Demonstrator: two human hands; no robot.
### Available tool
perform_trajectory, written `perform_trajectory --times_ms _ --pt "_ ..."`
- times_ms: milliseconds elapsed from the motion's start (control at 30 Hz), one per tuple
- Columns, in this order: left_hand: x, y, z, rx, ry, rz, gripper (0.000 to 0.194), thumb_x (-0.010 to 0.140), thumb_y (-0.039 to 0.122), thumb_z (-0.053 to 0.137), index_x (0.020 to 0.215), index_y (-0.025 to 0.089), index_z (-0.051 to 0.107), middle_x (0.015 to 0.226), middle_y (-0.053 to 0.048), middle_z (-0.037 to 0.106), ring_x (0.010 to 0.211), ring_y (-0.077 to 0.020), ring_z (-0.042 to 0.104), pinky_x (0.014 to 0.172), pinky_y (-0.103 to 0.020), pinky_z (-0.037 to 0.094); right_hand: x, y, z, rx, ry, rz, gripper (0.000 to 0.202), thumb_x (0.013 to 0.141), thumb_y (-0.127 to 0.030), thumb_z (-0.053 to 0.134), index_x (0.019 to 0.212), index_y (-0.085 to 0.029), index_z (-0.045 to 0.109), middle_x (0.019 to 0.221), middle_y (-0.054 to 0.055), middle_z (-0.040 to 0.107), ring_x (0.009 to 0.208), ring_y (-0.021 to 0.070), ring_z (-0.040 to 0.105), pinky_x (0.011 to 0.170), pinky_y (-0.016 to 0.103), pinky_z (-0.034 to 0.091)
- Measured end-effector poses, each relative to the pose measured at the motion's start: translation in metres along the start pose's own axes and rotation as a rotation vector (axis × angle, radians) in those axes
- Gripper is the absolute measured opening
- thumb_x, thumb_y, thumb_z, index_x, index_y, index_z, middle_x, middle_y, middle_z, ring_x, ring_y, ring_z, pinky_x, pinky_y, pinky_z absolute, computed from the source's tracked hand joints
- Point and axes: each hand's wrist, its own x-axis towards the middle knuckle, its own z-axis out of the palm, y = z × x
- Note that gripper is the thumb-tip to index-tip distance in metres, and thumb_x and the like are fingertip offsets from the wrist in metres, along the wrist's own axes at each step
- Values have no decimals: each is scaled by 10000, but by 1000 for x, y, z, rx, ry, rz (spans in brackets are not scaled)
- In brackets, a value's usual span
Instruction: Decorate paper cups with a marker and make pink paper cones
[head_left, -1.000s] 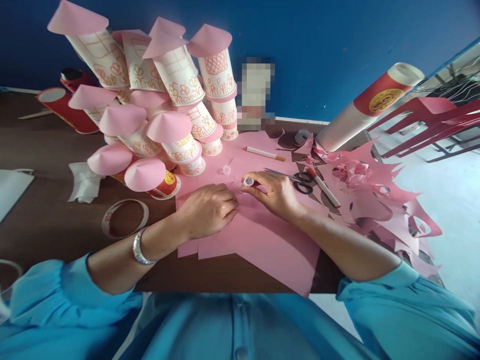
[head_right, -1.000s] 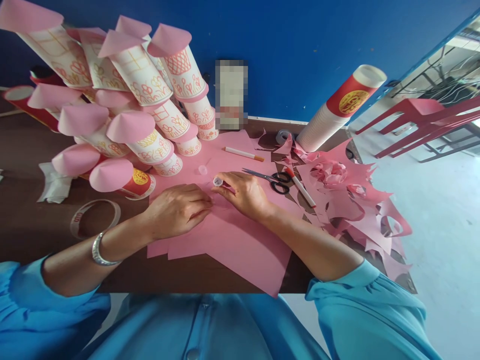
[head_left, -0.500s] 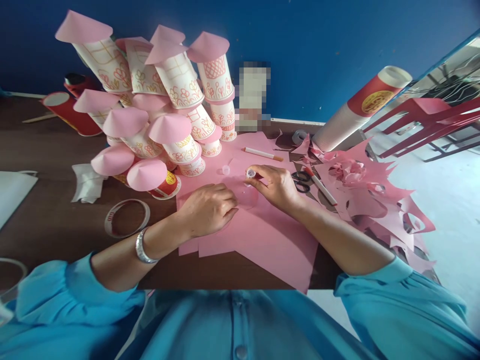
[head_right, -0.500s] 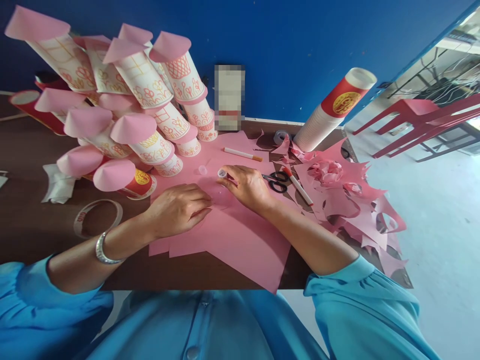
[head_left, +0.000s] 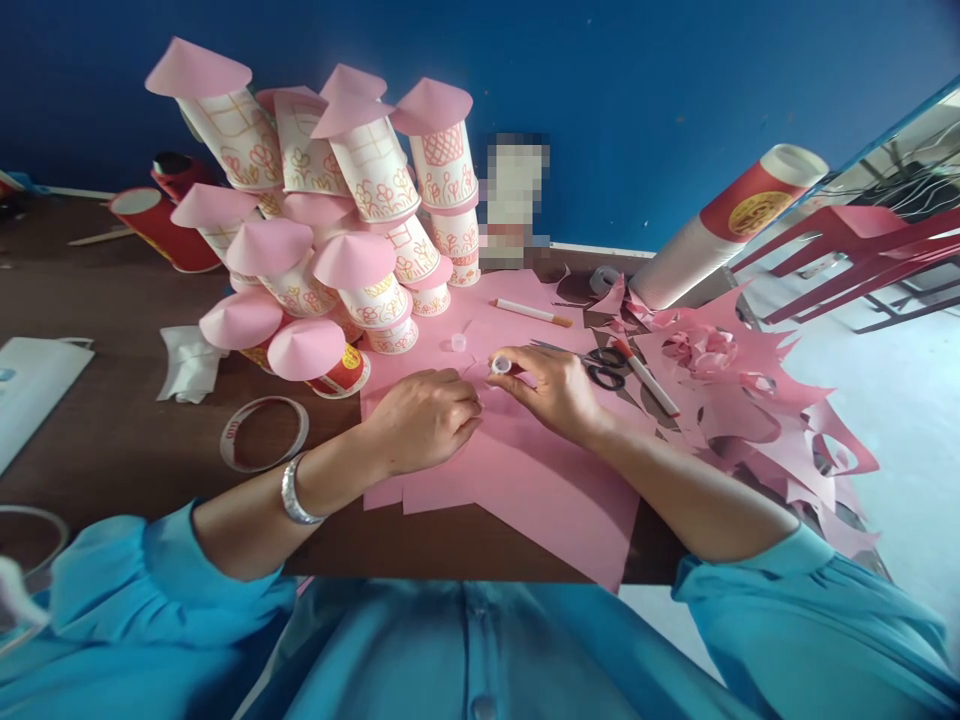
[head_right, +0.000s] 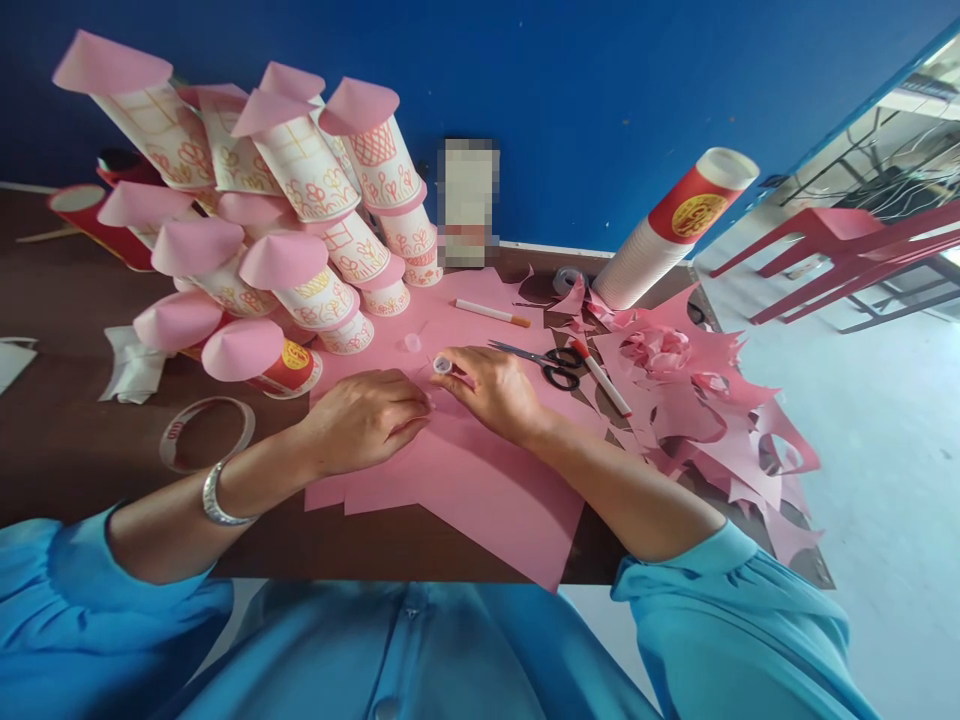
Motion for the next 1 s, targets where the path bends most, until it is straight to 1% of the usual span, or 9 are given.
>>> perform_trajectory --times_ms 100,200,333,433,567,700,833,900,1000 --pt "0 0 0 -3 5 8 227 1000 173 604 875 163 793 845 -53 774 830 -239 729 699 -366 550 0 1 5 -18 -27 -7 343 1097 -494 545 946 -222 690 847 13 784 756 152 711 737 247 480" --pt "-1 -1 0 -3 -7 1 228 1001 179 604 879 162 796 863 -60 779 843 -241 732 699 -363 548 1 5 4 -62 -64 0 358 1104 -502 520 946 -226 685 847 18 779 762 163 706 735 257 474" --pt "0 0 -1 3 -31 -9 211 999 190 618 887 169 795 894 -60 787 857 -236 731 705 -356 546 3 15 0 -146 -79 12 267 1081 -448 586 968 -233 696 888 32 790 786 181 724 726 265 480" --pt "0 1 -2 13 -49 -15 206 1000 202 623 883 170 790 903 -56 789 856 -232 727 709 -354 546 3 18 -6 -211 -28 10 213 1061 -416 628 981 -236 707 898 39 797 796 191 736 707 270 487" --pt "0 1 -2 35 -52 -9 224 1008 194 592 889 166 779 861 -55 771 822 -225 711 694 -353 536 0 7 -10 -179 50 -14 210 1074 -415 609 1022 -237 707 925 42 806 829 191 746 751 276 513" --pt "0 1 -2 24 -33 -12 226 1011 202 598 871 167 773 840 -52 762 820 -224 707 684 -348 522 -3 -4 -4 -88 -38 -70 246 1095 -420 571 1004 -229 697 901 33 805 799 177 740 748 269 506" --pt "0 1 -2 19 -31 -12 236 1016 201 586 877 167 774 860 -59 770 835 -224 710 694 -342 515 -2 3 0 -132 -103 -56 271 1102 -430 550 1014 -226 706 930 50 812 820 191 742 758 285 508" --pt "0 1 -1 19 -37 -12 229 1014 206 592 880 169 773 881 -63 775 846 -222 710 699 -338 516 0 9 -3 -176 -79 -51 266 1094 -428 562 1002 -229 714 928 56 813 828 204 744 752 297 514" --pt "-1 1 -1 29 -46 -16 227 1011 211 600 863 174 769 874 -59 772 829 -221 701 685 -341 517 1 12 -10 -191 31 -24 241 1078 -425 589 1014 -238 728 941 59 819 865 216 759 774 306 538"
